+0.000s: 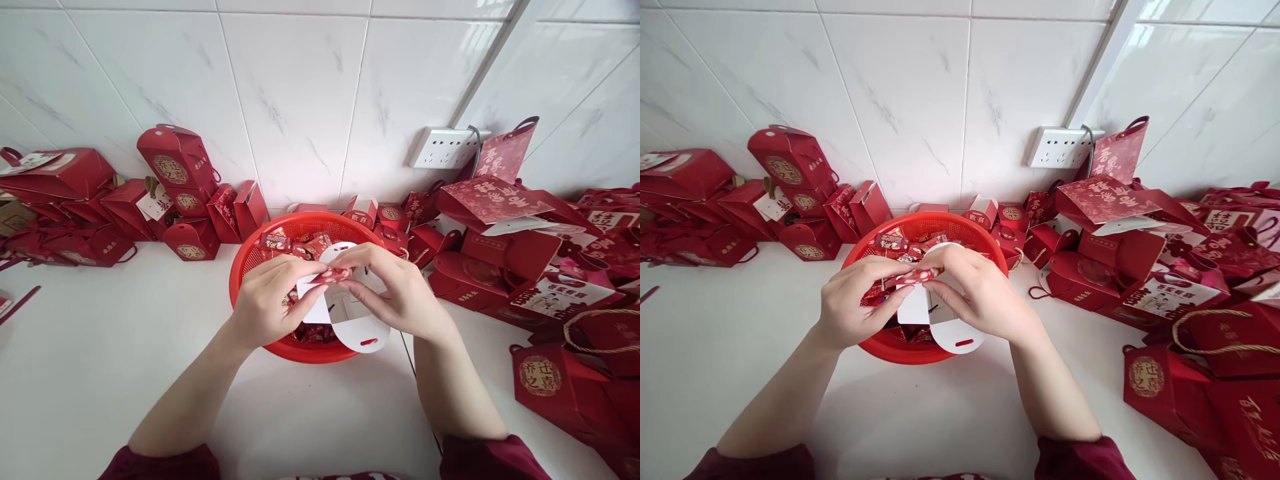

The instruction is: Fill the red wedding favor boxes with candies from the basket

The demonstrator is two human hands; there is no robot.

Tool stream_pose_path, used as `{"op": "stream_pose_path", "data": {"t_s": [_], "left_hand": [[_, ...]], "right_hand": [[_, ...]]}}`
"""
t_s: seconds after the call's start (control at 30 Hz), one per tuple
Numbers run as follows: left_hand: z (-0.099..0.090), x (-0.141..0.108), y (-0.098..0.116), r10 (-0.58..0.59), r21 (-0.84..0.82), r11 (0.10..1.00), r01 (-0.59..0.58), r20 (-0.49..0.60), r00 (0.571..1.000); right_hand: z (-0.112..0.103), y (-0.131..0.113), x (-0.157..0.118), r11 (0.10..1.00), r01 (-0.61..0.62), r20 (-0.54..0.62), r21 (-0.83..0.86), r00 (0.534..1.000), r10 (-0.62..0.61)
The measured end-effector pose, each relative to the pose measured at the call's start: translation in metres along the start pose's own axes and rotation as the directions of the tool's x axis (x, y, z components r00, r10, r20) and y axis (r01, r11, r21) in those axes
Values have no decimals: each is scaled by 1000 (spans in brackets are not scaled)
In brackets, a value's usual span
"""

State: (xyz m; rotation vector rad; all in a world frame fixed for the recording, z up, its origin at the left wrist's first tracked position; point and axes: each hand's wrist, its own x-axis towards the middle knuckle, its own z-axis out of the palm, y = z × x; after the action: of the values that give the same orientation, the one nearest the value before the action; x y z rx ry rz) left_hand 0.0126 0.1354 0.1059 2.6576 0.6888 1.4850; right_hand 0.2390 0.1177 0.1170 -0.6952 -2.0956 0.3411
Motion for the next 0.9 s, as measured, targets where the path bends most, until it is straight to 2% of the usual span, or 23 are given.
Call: {"op": "stream_pose_path", "data": {"t_s": [0.07,0.1,0.2,0.27,0.37,0.43,0.6,0.77,0.8,0.9], "left_hand": [[-2,0,2,-138,20,990,136,113,984],[-2,0,3,-198,42,980,193,201,960],[0,1,3,-248,80,968,238,454,856],[2,2,2,-255,94,965,246,566,784],[6,0,0,-301,141,949,283,682,667],[7,-2,-1,-316,153,941,301,717,621],[10,-3,2,-285,98,938,333,765,578],[12,-3,1,-229,14,932,362,797,559],[11,-3,0,-223,14,933,359,804,550],[9,-4,2,-217,35,945,326,812,541]], "right_hand": [[-3,3,-2,993,-115,2,-29,993,115],[-5,5,-3,982,-176,15,-63,984,177],[-13,11,-8,937,-317,117,-144,935,334],[-17,13,-10,902,-383,222,-201,879,423],[-16,13,-11,873,-393,384,-288,788,482],[-10,13,-10,874,-338,454,-350,754,474],[13,12,-11,818,-250,497,-517,691,525],[37,9,-5,806,-149,517,-573,698,496],[40,8,-3,787,-141,520,-600,679,518],[47,4,6,725,-148,535,-673,580,615]]}}
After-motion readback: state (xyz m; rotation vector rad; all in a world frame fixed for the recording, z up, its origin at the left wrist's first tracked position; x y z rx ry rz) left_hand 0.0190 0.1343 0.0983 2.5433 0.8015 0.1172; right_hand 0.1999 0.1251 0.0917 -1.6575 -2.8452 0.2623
